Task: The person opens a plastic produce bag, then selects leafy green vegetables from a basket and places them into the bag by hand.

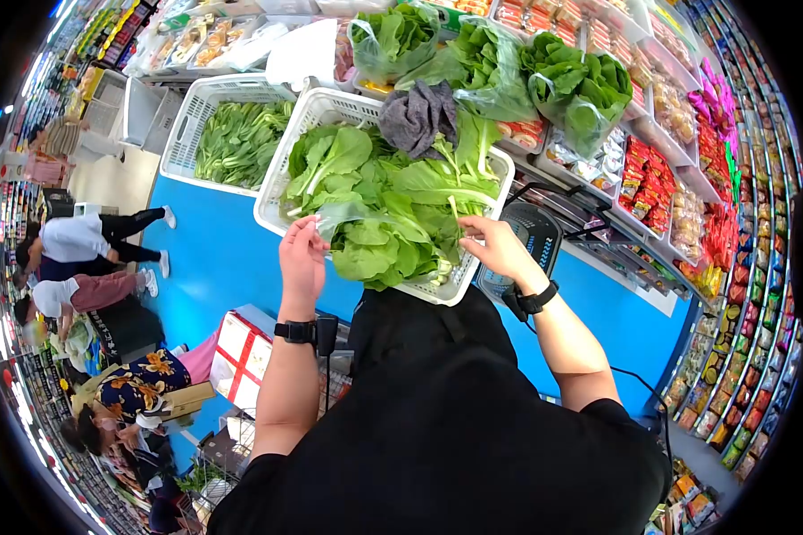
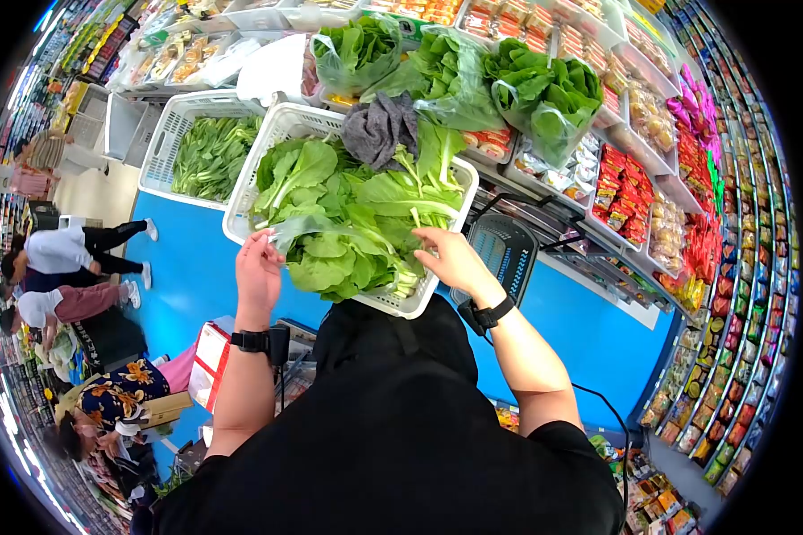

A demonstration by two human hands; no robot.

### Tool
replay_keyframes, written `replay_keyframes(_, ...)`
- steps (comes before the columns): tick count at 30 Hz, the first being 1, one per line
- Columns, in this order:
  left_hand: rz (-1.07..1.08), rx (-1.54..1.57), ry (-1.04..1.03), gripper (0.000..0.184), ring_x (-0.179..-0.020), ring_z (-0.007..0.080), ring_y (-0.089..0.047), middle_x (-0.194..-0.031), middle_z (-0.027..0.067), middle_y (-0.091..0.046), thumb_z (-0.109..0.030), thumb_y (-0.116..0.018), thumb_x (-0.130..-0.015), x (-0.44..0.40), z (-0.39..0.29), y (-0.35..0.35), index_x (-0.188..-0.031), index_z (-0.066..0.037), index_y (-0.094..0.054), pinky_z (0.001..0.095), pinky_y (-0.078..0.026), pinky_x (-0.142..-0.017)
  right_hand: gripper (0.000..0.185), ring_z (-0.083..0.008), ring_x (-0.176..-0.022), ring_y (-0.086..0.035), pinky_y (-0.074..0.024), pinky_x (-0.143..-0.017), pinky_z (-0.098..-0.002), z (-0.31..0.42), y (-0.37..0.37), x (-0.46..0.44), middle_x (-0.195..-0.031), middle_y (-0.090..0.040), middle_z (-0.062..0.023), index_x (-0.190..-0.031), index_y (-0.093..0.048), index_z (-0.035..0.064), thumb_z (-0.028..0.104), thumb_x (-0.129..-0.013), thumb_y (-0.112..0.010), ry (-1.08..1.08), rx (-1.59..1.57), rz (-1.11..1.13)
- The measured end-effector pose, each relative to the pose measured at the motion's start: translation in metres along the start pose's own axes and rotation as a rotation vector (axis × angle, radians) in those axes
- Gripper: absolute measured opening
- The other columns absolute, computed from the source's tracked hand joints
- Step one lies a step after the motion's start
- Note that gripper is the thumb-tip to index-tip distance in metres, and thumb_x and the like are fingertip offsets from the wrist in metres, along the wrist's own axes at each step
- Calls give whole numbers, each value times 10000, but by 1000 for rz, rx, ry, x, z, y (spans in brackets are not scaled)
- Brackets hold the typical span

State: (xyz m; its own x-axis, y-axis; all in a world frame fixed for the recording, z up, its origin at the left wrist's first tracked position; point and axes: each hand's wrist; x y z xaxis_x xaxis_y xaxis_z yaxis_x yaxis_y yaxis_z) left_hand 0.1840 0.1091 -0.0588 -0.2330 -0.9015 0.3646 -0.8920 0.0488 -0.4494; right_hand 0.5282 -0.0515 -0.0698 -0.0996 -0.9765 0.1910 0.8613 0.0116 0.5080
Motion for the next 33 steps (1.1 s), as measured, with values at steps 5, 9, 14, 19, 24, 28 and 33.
replay_keyframes(5, 18, -6, 18, 189, -730, 84, -542, -796, -15, -588, -128, -598, -1062, -2, 2, -5, -1193, -7, -660, 296, -494, -739, 348, -298, -911, -782, -603, -824, -376, -3, -31, 12, -973, -792, -177, -1183, -718, -35, 224, -952, -751, -124, -82, 50)
replay_keyframes(9, 25, 36, 21, 191, -743, 87, -565, -802, -11, -600, -129, -601, -1063, -10, 1, -6, -1193, -4, -664, 301, -502, -740, 354, -313, -880, -774, -597, -790, -388, -33, -61, 6, -924, -786, -176, -1082, -739, -18, 272, -891, -805, -172, -56, 114)
replay_keyframes(14, -20, 49, -5, 152, -722, 88, -565, -797, -27, -605, -133, -612, -1054, -16, 7, 4, -1142, -38, -692, 307, -503, -719, 278, -201, -769, -743, -587, -707, -372, -49, -81, -1, -825, -769, -131, -937, -753, 4, 274, -883, -786, -246, -55, 11)
replay_keyframes(19, -40, 45, 1, 119, -681, 99, -539, -762, -34, -575, -111, -617, -1040, -13, 10, -2, -1092, -50, -705, 315, -484, -680, 232, -165, -519, -626, -501, -482, -325, -71, -102, -18, -667, -689, -68, -851, -728, 41, 254, -940, -698, -504, -326, 213)
replay_keyframes(24, -44, 21, -37, 123, -681, 98, -540, -760, -27, -568, -100, -610, -1044, -9, 6, -8, -1113, -43, -694, 316, -493, -685, 207, -153, -581, -644, -445, -445, -251, -53, -73, 2, -757, -681, -77, -857, -620, 72, 183, -1031, -630, -710, -1119, 214)
replay_keyframes(28, -69, 65, -24, 135, -689, 101, -546, -762, -24, -569, -106, -615, -1042, -4, 8, -1, -1134, -33, -682, 315, -503, -700, 226, -135, -650, -665, -538, -556, -266, -71, -73, 19, -773, -664, -41, -1082, -604, 32, 186, -978, -734, -624, -801, 387)
replay_keyframes(33, -49, 64, -36, 143, -693, 104, -552, -762, -22, -574, -101, -609, -1038, -3, 11, -7, -1140, -29, -679, 316, -503, -705, 235, -148, -635, -672, -540, -545, -250, -61, -100, 2, -809, -694, -115, -1021, -531, 6, 106, -972, -738, -509, -779, 303)
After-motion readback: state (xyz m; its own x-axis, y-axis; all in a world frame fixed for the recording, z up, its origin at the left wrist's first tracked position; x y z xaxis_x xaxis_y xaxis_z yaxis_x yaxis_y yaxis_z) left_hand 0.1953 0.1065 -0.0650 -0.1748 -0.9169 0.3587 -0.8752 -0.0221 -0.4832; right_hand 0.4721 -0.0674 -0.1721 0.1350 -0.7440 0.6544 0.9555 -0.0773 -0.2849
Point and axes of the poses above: each hand's wrist, its own x-axis away from the middle knuckle, its own y-axis out of the back of the hand, z = x × y
